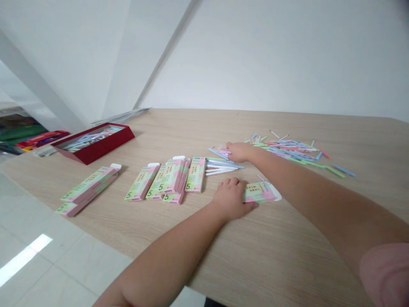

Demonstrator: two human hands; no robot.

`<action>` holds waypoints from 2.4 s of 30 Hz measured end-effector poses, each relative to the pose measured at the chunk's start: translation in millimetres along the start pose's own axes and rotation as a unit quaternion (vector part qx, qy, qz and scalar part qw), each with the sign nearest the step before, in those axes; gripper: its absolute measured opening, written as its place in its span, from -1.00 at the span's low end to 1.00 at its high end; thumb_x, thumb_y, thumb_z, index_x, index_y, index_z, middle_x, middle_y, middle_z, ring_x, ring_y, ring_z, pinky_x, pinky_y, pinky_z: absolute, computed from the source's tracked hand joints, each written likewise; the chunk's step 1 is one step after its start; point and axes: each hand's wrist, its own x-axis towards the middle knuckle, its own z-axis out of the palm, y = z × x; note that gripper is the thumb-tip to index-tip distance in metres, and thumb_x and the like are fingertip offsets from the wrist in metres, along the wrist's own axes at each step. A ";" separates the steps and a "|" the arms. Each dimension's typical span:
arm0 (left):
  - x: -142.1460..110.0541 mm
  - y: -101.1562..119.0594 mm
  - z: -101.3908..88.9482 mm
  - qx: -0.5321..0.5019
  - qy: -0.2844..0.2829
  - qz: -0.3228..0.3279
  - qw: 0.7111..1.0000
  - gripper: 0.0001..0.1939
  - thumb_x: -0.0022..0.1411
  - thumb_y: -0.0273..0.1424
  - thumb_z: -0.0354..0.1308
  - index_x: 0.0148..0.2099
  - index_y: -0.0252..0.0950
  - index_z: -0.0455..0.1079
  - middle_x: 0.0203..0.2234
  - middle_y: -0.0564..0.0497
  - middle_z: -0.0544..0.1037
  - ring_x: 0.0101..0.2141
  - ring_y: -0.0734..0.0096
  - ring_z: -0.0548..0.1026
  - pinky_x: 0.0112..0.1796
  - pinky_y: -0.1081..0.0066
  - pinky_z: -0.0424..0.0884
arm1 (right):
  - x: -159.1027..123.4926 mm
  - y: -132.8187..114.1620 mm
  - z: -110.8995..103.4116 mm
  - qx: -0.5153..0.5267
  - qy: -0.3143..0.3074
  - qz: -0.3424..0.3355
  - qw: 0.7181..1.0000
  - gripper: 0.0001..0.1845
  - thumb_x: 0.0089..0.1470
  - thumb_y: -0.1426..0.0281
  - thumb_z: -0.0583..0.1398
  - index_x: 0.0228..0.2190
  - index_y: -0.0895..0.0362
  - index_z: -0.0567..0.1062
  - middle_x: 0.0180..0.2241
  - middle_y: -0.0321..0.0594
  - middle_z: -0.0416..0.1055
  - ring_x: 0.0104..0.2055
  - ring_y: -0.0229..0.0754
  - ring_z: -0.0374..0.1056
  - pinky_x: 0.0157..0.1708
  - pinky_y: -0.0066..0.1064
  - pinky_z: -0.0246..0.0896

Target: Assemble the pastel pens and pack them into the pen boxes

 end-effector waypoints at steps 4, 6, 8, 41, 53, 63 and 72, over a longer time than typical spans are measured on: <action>0.4 -0.4 1.5 0.005 0.009 0.002 1.000 -0.23 0.18 0.18 0.18 0.27 -0.18 0.33 0.02 -0.16 0.47 0.04 -0.08 0.43 0.08 -0.05 0.39 | -19.4 -7.6 3.6 0.014 0.013 -0.039 0.999 -0.47 0.35 0.22 0.09 0.23 0.22 0.32 0.16 0.20 0.47 0.11 0.10 0.48 0.00 -0.28 0.31; 0.7 -0.9 2.7 0.010 0.011 0.002 1.000 -0.22 0.18 0.19 0.18 0.27 -0.18 0.32 0.02 -0.16 0.47 0.05 -0.08 0.43 0.08 -0.05 0.39 | -26.8 -15.5 6.8 0.018 0.009 -0.070 0.997 -0.50 0.34 0.18 0.11 0.20 0.15 0.37 0.14 0.10 0.50 0.11 0.07 0.47 -0.02 -0.31 0.29; 1.1 -1.3 3.8 0.018 0.009 0.001 1.000 -0.22 0.18 0.20 0.17 0.27 -0.19 0.32 0.03 -0.17 0.46 0.06 -0.10 0.42 0.08 -0.06 0.39 | -31.2 -22.9 10.6 0.017 -0.005 -0.089 0.996 -0.57 0.28 0.14 0.18 0.08 0.10 0.48 0.04 0.03 0.57 0.06 0.08 0.50 -0.07 -0.32 0.29; 7.0 12.6 0.4 -0.588 -0.018 -0.045 0.808 -0.53 0.23 -0.03 0.33 -0.02 -0.28 0.47 -0.51 0.13 0.42 -0.52 0.54 0.36 -0.46 0.52 0.32 | -243.0 -28.5 75.3 0.770 -0.002 0.142 0.622 -0.47 -0.10 0.12 0.51 -0.19 0.12 0.51 -0.37 -0.22 0.60 -0.41 -0.16 0.57 -0.47 -0.38 0.50; 11.3 9.8 1.1 -0.638 0.045 -0.091 0.763 -0.58 0.14 -0.08 0.44 -0.17 -0.31 0.47 -0.47 0.07 0.54 -0.47 0.53 0.48 -0.38 0.52 0.44 | -253.4 -7.1 76.7 0.530 0.080 0.150 0.831 -0.83 0.13 0.23 0.36 -0.36 0.04 0.53 -0.41 -0.25 0.62 -0.38 -0.08 0.55 -0.35 -0.28 0.42; 7.7 12.1 -9.9 -0.634 0.011 -0.046 0.772 -0.61 0.17 -0.09 0.42 -0.19 -0.27 0.44 -0.37 0.03 0.60 -0.43 0.51 0.49 -0.39 0.52 0.43 | -252.1 -11.6 60.5 0.741 -0.027 0.100 0.663 -0.60 0.06 0.08 0.42 -0.42 0.16 0.52 -0.45 -0.21 0.54 -0.45 -0.20 0.52 -0.41 -0.35 0.51; 8.1 12.4 -12.9 -0.652 0.005 -0.036 0.757 -0.58 0.14 -0.06 0.44 -0.19 -0.26 0.43 -0.36 0.04 0.61 -0.45 0.53 0.50 -0.37 0.50 0.49 | -254.6 -16.1 60.4 0.785 -0.045 0.098 0.610 -0.56 0.04 0.03 0.42 -0.40 0.16 0.52 -0.46 -0.23 0.54 -0.49 -0.24 0.50 -0.45 -0.40 0.50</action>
